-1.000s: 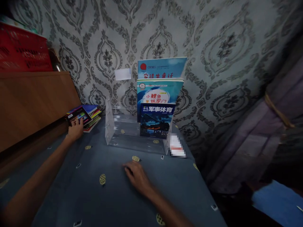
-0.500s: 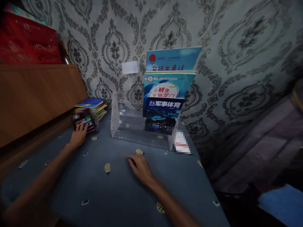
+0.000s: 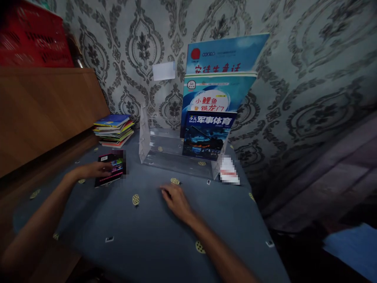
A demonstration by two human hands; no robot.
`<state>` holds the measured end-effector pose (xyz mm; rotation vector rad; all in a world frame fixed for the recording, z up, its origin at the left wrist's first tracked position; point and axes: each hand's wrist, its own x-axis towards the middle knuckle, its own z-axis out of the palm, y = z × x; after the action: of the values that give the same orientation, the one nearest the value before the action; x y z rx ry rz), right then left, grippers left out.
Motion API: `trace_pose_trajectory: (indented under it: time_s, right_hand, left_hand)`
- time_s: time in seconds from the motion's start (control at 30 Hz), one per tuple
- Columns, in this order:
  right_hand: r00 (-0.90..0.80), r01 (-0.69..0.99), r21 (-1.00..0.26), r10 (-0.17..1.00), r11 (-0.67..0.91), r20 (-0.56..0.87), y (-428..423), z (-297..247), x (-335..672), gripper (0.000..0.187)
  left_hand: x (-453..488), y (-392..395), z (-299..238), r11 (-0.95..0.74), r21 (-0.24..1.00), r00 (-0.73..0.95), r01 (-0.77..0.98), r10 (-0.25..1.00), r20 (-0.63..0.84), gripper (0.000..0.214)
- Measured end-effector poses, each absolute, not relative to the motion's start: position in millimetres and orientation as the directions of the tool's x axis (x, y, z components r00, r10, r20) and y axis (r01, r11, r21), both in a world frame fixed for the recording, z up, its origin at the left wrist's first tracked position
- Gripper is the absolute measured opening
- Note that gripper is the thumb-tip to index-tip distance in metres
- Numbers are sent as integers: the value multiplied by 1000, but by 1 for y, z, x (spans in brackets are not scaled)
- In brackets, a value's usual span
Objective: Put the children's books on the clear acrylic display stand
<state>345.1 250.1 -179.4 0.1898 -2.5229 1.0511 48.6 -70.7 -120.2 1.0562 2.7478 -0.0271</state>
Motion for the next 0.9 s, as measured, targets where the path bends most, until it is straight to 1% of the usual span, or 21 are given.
trace_pose_trajectory:
  time_s: [0.07,0.13,0.2,0.3,0.43,0.63,0.8,0.9]
  right_hand:
    - [-912,-261,-655,41,710,408,249,-180,345,28]
    - [-912,-248,-656,56,713,407,248,-180,345,27]
    - [-912,-246,-654,57,715,405,248,-181,345,27]
    - [-917,-245,-652,47,717,396,247,-179,347,26]
    - [-924,-232,-654,47,720,379,247,-177,347,26]
    - [-912,-253,-653,49,714,407,247,-178,345,25]
    - [-897,-261,-626,55,735,439,246,-178,346,23]
    - [-891,-251,-600,62,759,451,246,-179,346,22]
  left_hand:
    - [30,-62,-117,790,53,-781,610,611,-128,48]
    - [14,-52,-120,848,38,-848,528,529,-38,56]
    - [7,-44,-128,885,35,-886,464,464,21,60]
    - [9,-39,-144,895,47,-896,444,441,54,57]
    - [29,-44,-158,868,65,-868,493,485,110,53]
    - [72,-48,-172,764,119,-771,634,616,160,60]
    - [99,-40,-181,668,181,-692,722,690,212,59]
    - [116,-29,-183,599,241,-645,764,723,248,60]
